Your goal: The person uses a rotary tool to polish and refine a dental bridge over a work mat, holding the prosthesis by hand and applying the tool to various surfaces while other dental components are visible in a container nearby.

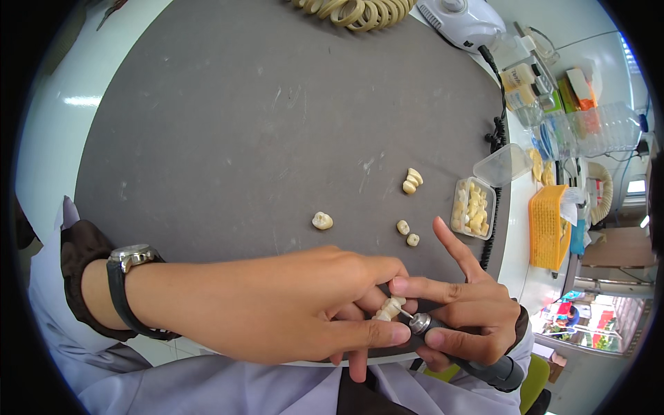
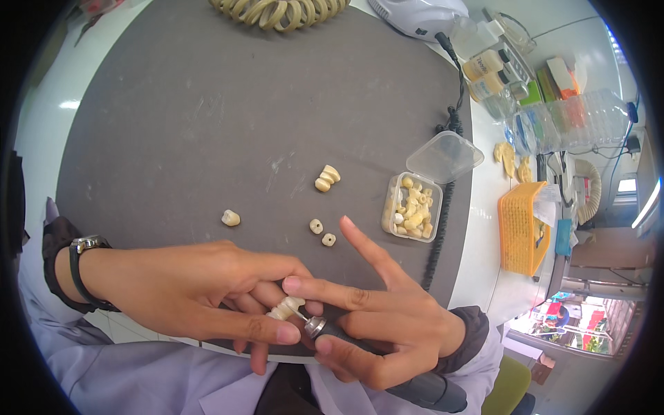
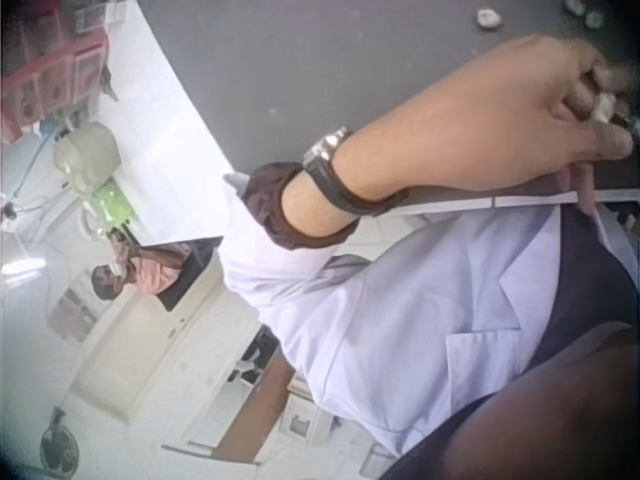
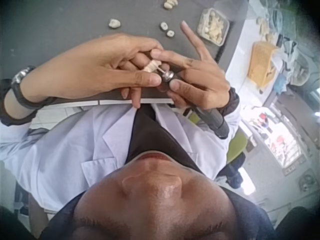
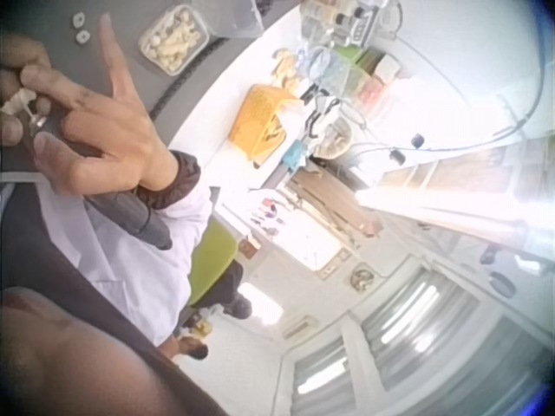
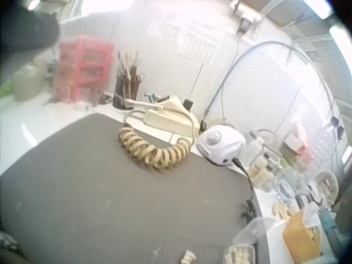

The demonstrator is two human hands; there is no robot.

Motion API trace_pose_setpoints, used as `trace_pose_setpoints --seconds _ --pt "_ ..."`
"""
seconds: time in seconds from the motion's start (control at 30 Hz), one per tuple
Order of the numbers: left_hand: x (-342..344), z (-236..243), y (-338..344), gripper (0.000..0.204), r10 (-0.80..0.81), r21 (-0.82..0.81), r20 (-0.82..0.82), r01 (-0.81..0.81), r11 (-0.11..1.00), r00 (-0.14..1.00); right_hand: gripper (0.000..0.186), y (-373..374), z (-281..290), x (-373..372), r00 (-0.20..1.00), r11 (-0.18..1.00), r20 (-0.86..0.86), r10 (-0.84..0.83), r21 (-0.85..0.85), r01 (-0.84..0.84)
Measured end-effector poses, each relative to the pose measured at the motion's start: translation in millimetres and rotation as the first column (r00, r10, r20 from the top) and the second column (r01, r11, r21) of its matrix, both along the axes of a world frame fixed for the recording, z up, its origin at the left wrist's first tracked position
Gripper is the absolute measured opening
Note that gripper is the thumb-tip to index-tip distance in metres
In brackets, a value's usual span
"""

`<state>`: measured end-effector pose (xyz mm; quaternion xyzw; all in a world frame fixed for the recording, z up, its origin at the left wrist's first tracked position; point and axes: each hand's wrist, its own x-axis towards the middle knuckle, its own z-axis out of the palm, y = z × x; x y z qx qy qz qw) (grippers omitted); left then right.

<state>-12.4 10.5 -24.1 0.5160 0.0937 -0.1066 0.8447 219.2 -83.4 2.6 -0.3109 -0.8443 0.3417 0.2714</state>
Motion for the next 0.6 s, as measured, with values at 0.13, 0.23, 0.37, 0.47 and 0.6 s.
trace_pose_setpoints --seconds 0.13,0.23,0.37,0.47,0.6 --pt "2.2 1.9 2.7 0.034 -0.028 0.001 -0.033 0.028 1.0 0.999 0.029 1.3 -1.5 0.0 1.0 0.999 0.007 0.03 0.028 -0.03" --pt "1.5 3.6 2.6 0.034 -0.03 0.035 -0.03 0.031 0.999 0.999 0.029 -0.4 -0.9 0.9 1.0 0.999 0.003 0.022 0.028 -0.022" --pt "-0.7 -1.1 -1.6 0.033 0.017 0.03 0.018 -0.018 0.999 1.0 0.028 -1.1 1.1 1.0 1.0 1.0 -0.007 -0.014 -0.026 0.014" --pt "-0.1 -1.4 -2.7 0.033 0.02 -0.012 0.013 -0.02 1.0 1.0 0.028 0.2 2.2 1.6 1.0 1.0 0.002 -0.002 -0.022 0.002" --pt "0.0 -0.1 -1.5 0.033 0.015 0.003 0.004 -0.015 1.0 1.0 0.029 1.6 0.1 0.3 1.0 0.999 -0.005 0.029 0.013 -0.029"
